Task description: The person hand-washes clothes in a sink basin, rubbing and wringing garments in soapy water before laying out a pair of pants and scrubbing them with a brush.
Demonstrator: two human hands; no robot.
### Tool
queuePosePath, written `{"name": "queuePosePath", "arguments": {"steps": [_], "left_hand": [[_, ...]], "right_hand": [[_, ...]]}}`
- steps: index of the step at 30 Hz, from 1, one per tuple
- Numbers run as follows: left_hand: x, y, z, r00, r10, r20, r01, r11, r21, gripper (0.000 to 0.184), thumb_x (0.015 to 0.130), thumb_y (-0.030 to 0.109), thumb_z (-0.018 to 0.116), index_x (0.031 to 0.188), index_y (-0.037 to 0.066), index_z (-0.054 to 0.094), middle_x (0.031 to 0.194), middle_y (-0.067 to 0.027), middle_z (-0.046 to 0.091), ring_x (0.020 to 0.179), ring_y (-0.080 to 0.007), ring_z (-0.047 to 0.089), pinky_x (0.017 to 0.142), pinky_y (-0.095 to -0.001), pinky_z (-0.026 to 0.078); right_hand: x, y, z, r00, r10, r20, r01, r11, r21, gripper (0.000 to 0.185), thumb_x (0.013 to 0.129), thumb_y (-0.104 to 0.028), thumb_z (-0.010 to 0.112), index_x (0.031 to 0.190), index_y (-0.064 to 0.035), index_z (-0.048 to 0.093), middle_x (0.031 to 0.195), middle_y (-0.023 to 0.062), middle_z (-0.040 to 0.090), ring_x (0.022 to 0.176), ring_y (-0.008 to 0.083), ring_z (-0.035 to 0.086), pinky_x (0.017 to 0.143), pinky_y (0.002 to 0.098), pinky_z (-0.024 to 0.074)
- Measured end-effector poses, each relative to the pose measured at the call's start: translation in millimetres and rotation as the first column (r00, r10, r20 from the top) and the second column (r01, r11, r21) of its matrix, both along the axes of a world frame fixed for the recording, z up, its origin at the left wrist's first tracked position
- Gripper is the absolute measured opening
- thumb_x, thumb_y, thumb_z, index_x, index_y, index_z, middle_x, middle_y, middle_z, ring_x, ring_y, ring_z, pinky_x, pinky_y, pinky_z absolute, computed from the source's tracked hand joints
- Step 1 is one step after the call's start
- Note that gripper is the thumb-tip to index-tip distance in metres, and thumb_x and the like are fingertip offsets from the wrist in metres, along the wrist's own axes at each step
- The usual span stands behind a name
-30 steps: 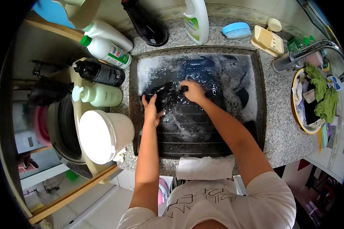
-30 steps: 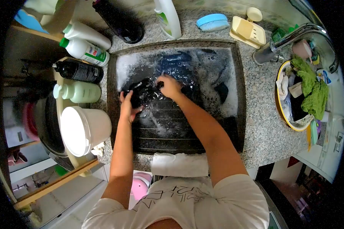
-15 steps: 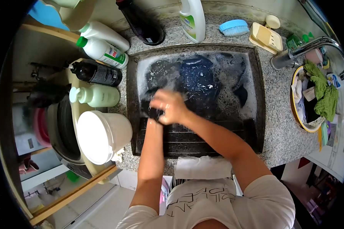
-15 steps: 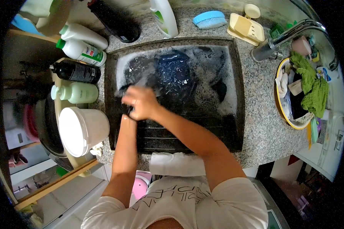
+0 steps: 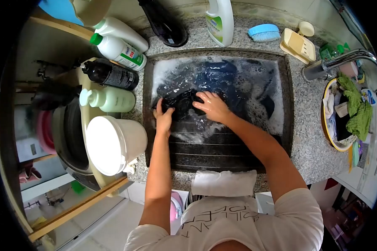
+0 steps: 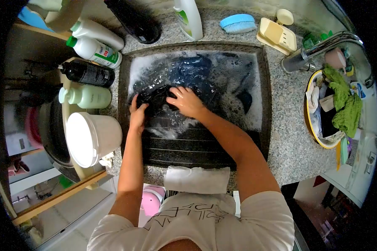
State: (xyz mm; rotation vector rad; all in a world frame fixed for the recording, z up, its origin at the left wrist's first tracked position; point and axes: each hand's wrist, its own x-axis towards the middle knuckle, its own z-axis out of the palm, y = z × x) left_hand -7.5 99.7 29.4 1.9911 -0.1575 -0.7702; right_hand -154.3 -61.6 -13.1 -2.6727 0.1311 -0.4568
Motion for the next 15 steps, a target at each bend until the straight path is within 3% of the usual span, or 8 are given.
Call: {"name": "queuePosePath", "arguments": {"steps": [2,5,6,7,8,9,12,15], "left_hand": [[-5,-4,7,0.997,0.066,0.030,-0.067,0.998,0.008,0.069,0.077,0.016,0.060,0.140,0.017,0.031,0.142,-0.0190,0.020,0.128,-0.0314,0.031,0.104,-0.0373,0.028],[-1,-5,0,0.990,0.142,0.013,-0.142,0.990,-0.015,0.068,0.081,0.023,0.060,0.141,0.017,0.029,0.145,-0.0164,0.018,0.131,-0.0313,0.027,0.104,-0.0398,0.028],[0,-9,1,0.939,0.157,-0.307,-0.212,0.965,-0.155,0.064,0.083,0.029,0.058,0.140,0.017,0.030,0.145,-0.0147,0.021,0.130,-0.0312,0.028,0.103,-0.0416,0.029],[-2,-12,0,0.795,0.107,-0.597,-0.318,0.912,-0.260,0.061,0.085,0.036,0.055,0.139,0.017,0.032,0.145,-0.0131,0.025,0.130,-0.0311,0.028,0.102,-0.0433,0.030],[-21,-29,45,0.743,0.029,-0.669,-0.287,0.916,-0.280,0.062,0.087,0.048,0.051,0.136,0.013,0.037,0.140,-0.0110,0.035,0.126,-0.0296,0.036,0.101,-0.0461,0.032],[-18,-31,38,0.740,0.027,-0.673,-0.287,0.916,-0.280,0.062,0.087,0.048,0.051,0.136,0.013,0.037,0.140,-0.0110,0.035,0.126,-0.0296,0.036,0.101,-0.0461,0.032],[-18,-36,23,0.679,-0.071,-0.731,-0.347,0.846,-0.405,0.054,0.089,0.048,0.047,0.125,0.007,0.048,0.123,-0.0123,0.052,0.113,-0.0254,0.050,0.092,-0.0449,0.041],[-20,-42,27,0.543,-0.192,-0.818,-0.467,0.741,-0.483,0.039,0.094,0.035,0.045,0.117,0.004,0.052,0.115,-0.0128,0.057,0.103,-0.0206,0.054,0.082,-0.0370,0.049]], "right_hand": [[2,-12,-7,0.984,-0.073,-0.165,0.106,0.975,0.195,0.051,0.067,0.007,0.058,0.111,-0.0180,0.056,0.126,0.0132,0.046,0.112,0.0359,0.049,0.087,0.0425,0.0454],[27,-23,-1,0.747,-0.254,-0.614,0.611,0.628,0.482,0.057,0.070,0.002,0.059,0.122,-0.0212,0.053,0.130,0.0110,0.050,0.112,0.0329,0.052,0.093,0.0397,0.0437],[29,-21,17,0.767,-0.199,-0.610,0.603,0.548,0.579,0.053,0.068,-0.002,0.060,0.118,-0.0216,0.057,0.127,0.0109,0.053,0.112,0.0302,0.053,0.091,0.0380,0.0440],[33,-11,-10,0.931,-0.216,-0.296,0.362,0.659,0.659,0.045,0.067,0.001,0.057,0.107,-0.0185,0.063,0.118,0.0108,0.058,0.107,0.0295,0.055,0.088,0.0373,0.0447],[37,-3,2,0.982,-0.187,-0.004,0.131,0.673,0.728,0.035,0.058,0.004,0.055,0.090,-0.0066,0.063,0.096,0.0101,0.063,0.096,0.0294,0.058,0.083,0.0327,0.0449],[34,9,37,0.988,-0.154,0.007,0.096,0.650,0.754,0.034,0.055,0.005,0.054,0.085,-0.0066,0.064,0.091,0.0090,0.062,0.092,0.0288,0.058,0.082,0.0331,0.0450],[25,54,108,0.908,-0.015,0.419,-0.218,0.837,0.502,0.031,0.051,0.001,0.064,0.080,-0.0103,0.064,0.083,0.0082,0.055,0.082,0.0300,0.052,0.070,0.0373,0.0439],[20,87,127,0.898,0.232,0.374,-0.350,0.891,0.289,0.028,0.049,-0.012,0.067,0.076,-0.0126,0.062,0.083,0.0052,0.049,0.081,0.0254,0.050,0.069,0.0363,0.0410]]}}
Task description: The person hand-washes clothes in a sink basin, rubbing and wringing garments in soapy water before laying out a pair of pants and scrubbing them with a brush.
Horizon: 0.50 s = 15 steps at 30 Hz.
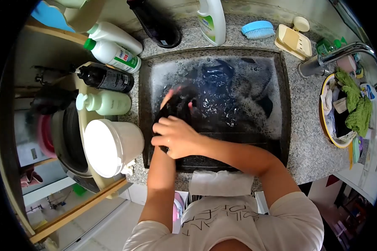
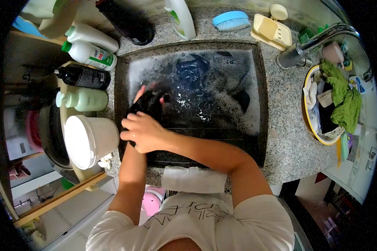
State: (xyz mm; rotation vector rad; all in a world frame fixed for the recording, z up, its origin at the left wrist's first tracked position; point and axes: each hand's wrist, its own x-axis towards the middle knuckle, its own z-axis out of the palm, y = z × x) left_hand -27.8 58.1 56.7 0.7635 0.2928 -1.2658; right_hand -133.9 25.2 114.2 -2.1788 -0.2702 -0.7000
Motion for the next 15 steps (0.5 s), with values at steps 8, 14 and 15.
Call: {"name": "queuePosePath", "arguments": {"steps": [8,14,15], "left_hand": [[-16,4,-21,0.931,0.041,0.362,-0.007,0.995,-0.096,0.028,0.089,0.028,0.053,0.107,0.008,0.056,0.102,-0.0071,0.061,0.086,-0.0190,0.061,0.073,-0.0350,0.052],[7,27,3,0.856,-0.123,0.502,-0.008,0.968,0.252,0.027,0.082,0.016,0.055,0.109,0.015,0.056,0.105,-0.0067,0.058,0.091,-0.0221,0.059,0.068,-0.0351,0.049],[8,27,8,0.820,-0.172,0.546,-0.003,0.953,0.304,0.031,0.081,0.018,0.055,0.112,0.017,0.054,0.115,-0.0079,0.053,0.104,-0.0237,0.053,0.077,-0.0400,0.044]], "right_hand": [[33,-66,-53,0.862,-0.449,-0.235,0.504,0.812,0.295,0.027,0.059,-0.011,0.055,0.084,-0.0135,0.064,0.083,0.0107,0.065,0.075,0.0329,0.063,0.067,0.0387,0.0511],[10,-113,-100,0.739,-0.570,-0.360,0.589,0.805,-0.064,0.028,0.063,-0.015,0.064,0.091,-0.0098,0.063,0.087,0.0098,0.063,0.088,0.0298,0.057,0.074,0.0393,0.0484],[4,-111,-102,0.768,-0.556,-0.317,0.560,0.824,-0.088,0.030,0.060,-0.010,0.065,0.090,-0.0073,0.061,0.094,0.0106,0.059,0.094,0.0304,0.053,0.077,0.0398,0.0476]]}}
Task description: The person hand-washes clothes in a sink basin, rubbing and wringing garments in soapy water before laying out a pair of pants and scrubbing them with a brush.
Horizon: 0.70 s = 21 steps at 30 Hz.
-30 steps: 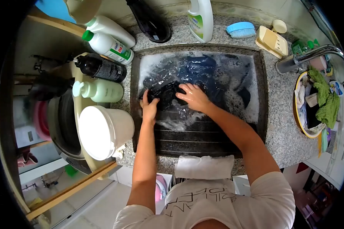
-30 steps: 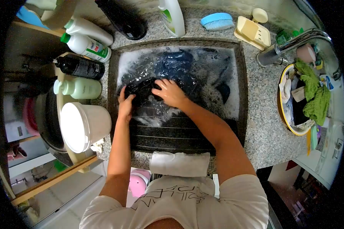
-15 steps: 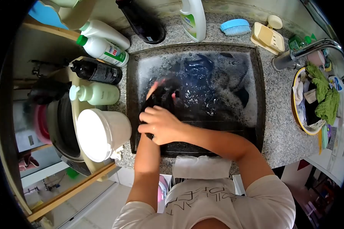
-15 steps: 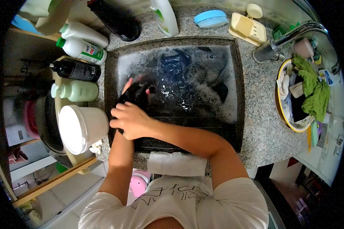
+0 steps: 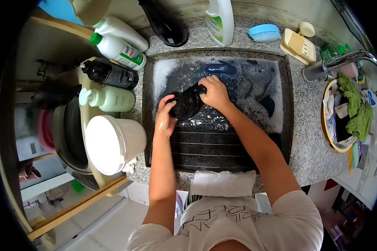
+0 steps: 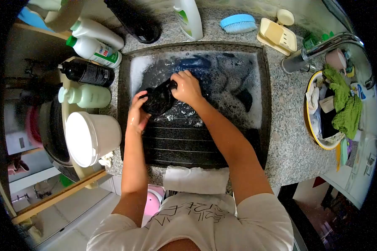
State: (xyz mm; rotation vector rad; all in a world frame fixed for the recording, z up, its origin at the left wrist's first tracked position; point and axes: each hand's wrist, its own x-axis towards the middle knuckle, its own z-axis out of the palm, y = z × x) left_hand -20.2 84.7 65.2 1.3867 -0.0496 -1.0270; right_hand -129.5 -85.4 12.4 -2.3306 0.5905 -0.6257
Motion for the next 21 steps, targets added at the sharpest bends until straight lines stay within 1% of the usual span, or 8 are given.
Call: {"name": "queuePosePath", "arguments": {"steps": [3,5,7,10,11,14,19,21], "left_hand": [[-6,-6,14,0.990,0.000,0.139,-0.043,0.951,0.306,0.066,0.079,0.023,0.058,0.139,0.021,0.030,0.125,-0.0112,0.046,0.108,-0.0245,0.047,0.086,-0.0471,0.035],[2,-6,-3,0.960,-0.150,0.235,0.032,0.896,0.444,0.073,0.081,0.020,0.057,0.144,0.022,0.020,0.131,-0.0181,0.042,0.103,-0.0262,0.054,0.066,-0.0359,0.047],[-2,-7,-3,0.987,-0.070,0.147,0.006,0.917,0.398,0.076,0.081,0.014,0.057,0.144,0.015,0.016,0.134,-0.0172,0.040,0.114,-0.0271,0.048,0.085,-0.0373,0.046],[8,-2,-16,0.998,0.042,0.036,-0.051,0.942,0.331,0.070,0.084,0.022,0.057,0.142,0.014,0.020,0.134,-0.0138,0.042,0.116,-0.0305,0.047,0.088,-0.0494,0.043],[10,-1,-24,0.998,0.040,0.040,-0.051,0.942,0.332,0.070,0.084,0.022,0.057,0.142,0.014,0.020,0.134,-0.0138,0.042,0.116,-0.0305,0.047,0.088,-0.0494,0.043],[4,-10,-21,0.932,0.002,-0.362,-0.005,1.000,-0.007,0.054,0.091,0.045,0.045,0.133,0.012,0.037,0.134,-0.0139,0.042,0.119,-0.0348,0.044,0.091,-0.0630,0.039],[-16,-16,-28,0.931,-0.104,-0.351,-0.024,0.939,-0.343,0.052,0.094,0.048,0.035,0.126,0.009,0.046,0.126,-0.0151,0.048,0.113,-0.0247,0.049,0.095,-0.0388,0.042],[7,-29,-26,0.524,-0.512,-0.681,-0.067,0.772,-0.632,0.048,0.095,0.046,0.036,0.122,0.008,0.048,0.122,-0.0149,0.051,0.104,-0.0217,0.052,0.091,-0.0354,0.044]], "right_hand": [[-12,18,-6,0.979,0.201,0.022,-0.197,0.972,-0.129,0.037,0.058,0.004,0.064,0.093,-0.0038,0.056,0.119,0.0140,0.046,0.110,0.0331,0.044,0.087,0.0414,0.0431],[-15,27,-13,0.921,0.385,-0.064,-0.389,0.897,-0.208,0.043,0.061,0.007,0.061,0.101,-0.0069,0.055,0.124,0.0119,0.043,0.115,0.0334,0.042,0.091,0.0431,0.0405],[-17,23,-29,0.889,0.440,-0.130,-0.458,0.867,-0.195,0.051,0.064,0.010,0.057,0.110,-0.0105,0.054,0.131,0.0137,0.042,0.118,0.0341,0.043,0.092,0.0428,0.0410],[-3,8,-67,0.983,0.170,-0.074,-0.156,0.973,0.169,0.048,0.066,0.004,0.054,0.111,-0.0127,0.058,0.116,0.0139,0.057,0.107,0.0327,0.055,0.088,0.0383,0.0452],[6,10,-28,0.905,-0.027,-0.424,0.234,0.864,0.446,0.041,0.066,0.002,0.054,0.103,-0.0117,0.062,0.109,0.0106,0.060,0.105,0.0314,0.056,0.085,0.0370,0.0464],[20,27,-27,0.999,0.009,0.052,-0.032,0.887,0.462,0.028,0.062,0.002,0.056,0.087,-0.0086,0.065,0.093,0.0094,0.062,0.095,0.0295,0.057,0.085,0.0331,0.0450],[2,98,88,0.816,0.361,0.451,-0.457,0.881,0.121,0.026,0.053,-0.003,0.069,0.077,-0.0109,0.065,0.091,0.0041,0.057,0.086,0.0255,0.051,0.076,0.0344,0.0431],[-3,116,102,0.783,0.488,0.385,-0.519,0.854,-0.026,0.025,0.052,-0.007,0.068,0.076,-0.0126,0.065,0.091,0.0020,0.055,0.086,0.0232,0.050,0.075,0.0328,0.0428]]}}
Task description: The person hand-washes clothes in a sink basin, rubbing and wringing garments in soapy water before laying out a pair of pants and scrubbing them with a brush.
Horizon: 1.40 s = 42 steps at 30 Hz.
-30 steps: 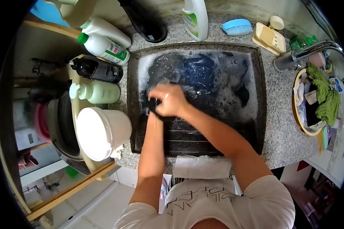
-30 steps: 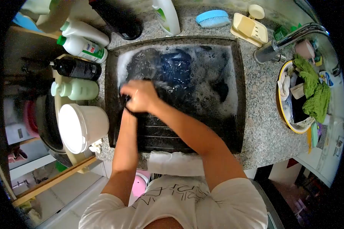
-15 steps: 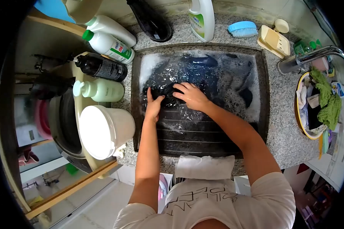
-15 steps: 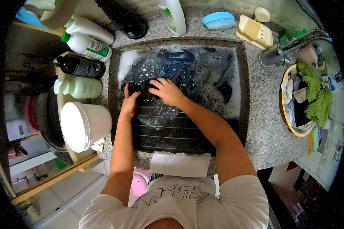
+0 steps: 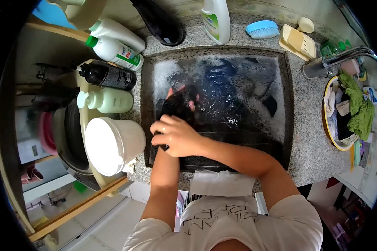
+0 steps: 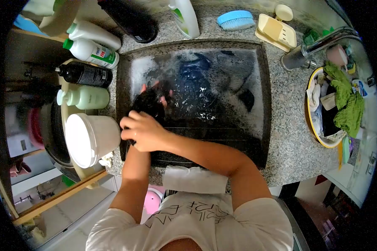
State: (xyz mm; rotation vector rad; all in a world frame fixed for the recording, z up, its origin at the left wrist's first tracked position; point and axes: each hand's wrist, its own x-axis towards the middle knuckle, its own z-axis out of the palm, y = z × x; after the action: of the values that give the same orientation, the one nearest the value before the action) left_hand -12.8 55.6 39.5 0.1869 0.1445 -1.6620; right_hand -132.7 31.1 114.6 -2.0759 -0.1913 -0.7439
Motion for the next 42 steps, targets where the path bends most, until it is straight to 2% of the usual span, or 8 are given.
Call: {"name": "queuePosePath", "arguments": {"steps": [6,9,21,26,31,34,35,42], "left_hand": [[-21,-1,-61,0.741,0.601,0.300,-0.370,0.738,-0.564,0.031,0.089,0.036,0.051,0.108,0.012,0.056,0.109,-0.0053,0.057,0.097,-0.0185,0.055,0.078,-0.0309,0.050],[-33,8,-4,0.860,0.235,0.454,-0.440,0.792,0.424,0.031,0.088,0.035,0.052,0.104,0.010,0.058,0.096,-0.0035,0.062,0.086,-0.0183,0.061,0.077,-0.0346,0.052],[-4,33,-6,-0.277,-0.657,0.701,-0.714,0.629,0.307,0.065,0.080,0.027,0.065,0.137,0.017,0.036,0.146,-0.0214,0.013,0.130,-0.0369,0.026,0.103,-0.0398,0.030],[-16,19,23,0.539,-0.217,0.814,-0.646,0.513,0.565,0.067,0.085,0.039,0.057,0.141,0.018,0.026,0.141,-0.0120,0.030,0.126,-0.0316,0.035,0.091,-0.0553,0.039],[-13,9,6,0.795,-0.030,0.605,-0.408,0.712,0.571,0.067,0.085,0.063,0.042,0.130,0.014,0.042,0.128,-0.0105,0.048,0.118,-0.0305,0.045,0.092,-0.0567,0.038],[-12,8,-43,-0.633,-0.345,0.693,-0.428,0.902,0.058,0.043,0.086,0.043,0.057,0.109,0.007,0.057,0.110,-0.0107,0.061,0.100,-0.0214,0.057,0.102,-0.0411,0.033],[-15,3,-41,0.071,-0.030,0.997,-0.525,0.849,0.063,0.032,0.084,0.022,0.062,0.109,0.005,0.053,0.105,-0.0074,0.063,0.094,-0.0152,0.058,0.100,-0.0378,0.035],[-7,13,-57,0.599,0.487,0.636,-0.454,0.860,-0.232,0.024,0.092,0.022,0.044,0.109,0.008,0.052,0.103,-0.0053,0.060,0.095,-0.0223,0.058,0.090,-0.0321,0.045]], "right_hand": [[23,-36,-41,0.928,-0.356,-0.111,0.364,0.929,0.061,0.026,0.054,-0.016,0.066,0.079,-0.0109,0.063,0.080,0.0072,0.057,0.072,0.0294,0.059,0.060,0.0375,0.0483],[37,-80,-66,0.821,-0.477,-0.313,0.549,0.809,0.208,0.021,0.064,-0.015,0.059,0.083,-0.0056,0.062,0.085,0.0146,0.063,0.078,0.0357,0.061,0.069,0.0396,0.0495],[-12,-104,-133,0.917,-0.271,-0.292,0.135,0.902,-0.411,0.052,0.060,-0.006,0.070,0.111,-0.0131,0.057,0.116,0.0079,0.051,0.102,0.0275,0.053,0.084,0.0368,0.0460],[15,-95,-118,0.446,-0.416,-0.792,0.544,0.829,-0.128,0.054,0.062,0.003,0.063,0.113,-0.0152,0.058,0.117,0.0109,0.054,0.110,0.0313,0.051,0.089,0.0388,0.0446],[9,-45,-39,0.973,-0.198,-0.117,0.209,0.974,0.090,0.030,0.055,0.005,0.061,0.081,-0.0109,0.062,0.094,0.0071,0.057,0.088,0.0300,0.051,0.076,0.0365,0.0432],[-4,-8,2,0.997,-0.048,0.055,0.055,0.991,-0.123,0.029,0.056,-0.004,0.063,0.084,-0.0129,0.063,0.095,0.0016,0.055,0.089,0.0224,0.050,0.076,0.0357,0.0394],[-4,1,3,0.999,-0.010,0.037,0.015,0.989,-0.148,0.031,0.056,-0.004,0.063,0.086,-0.0133,0.062,0.097,0.0015,0.055,0.091,0.0214,0.050,0.079,0.0361,0.0384],[23,-47,-51,0.962,-0.271,-0.025,0.269,0.962,-0.051,0.051,0.053,-0.024,0.074,0.102,-0.0157,0.063,0.104,0.0065,0.060,0.107,0.0261,0.051,0.095,0.0453,0.0355]]}}
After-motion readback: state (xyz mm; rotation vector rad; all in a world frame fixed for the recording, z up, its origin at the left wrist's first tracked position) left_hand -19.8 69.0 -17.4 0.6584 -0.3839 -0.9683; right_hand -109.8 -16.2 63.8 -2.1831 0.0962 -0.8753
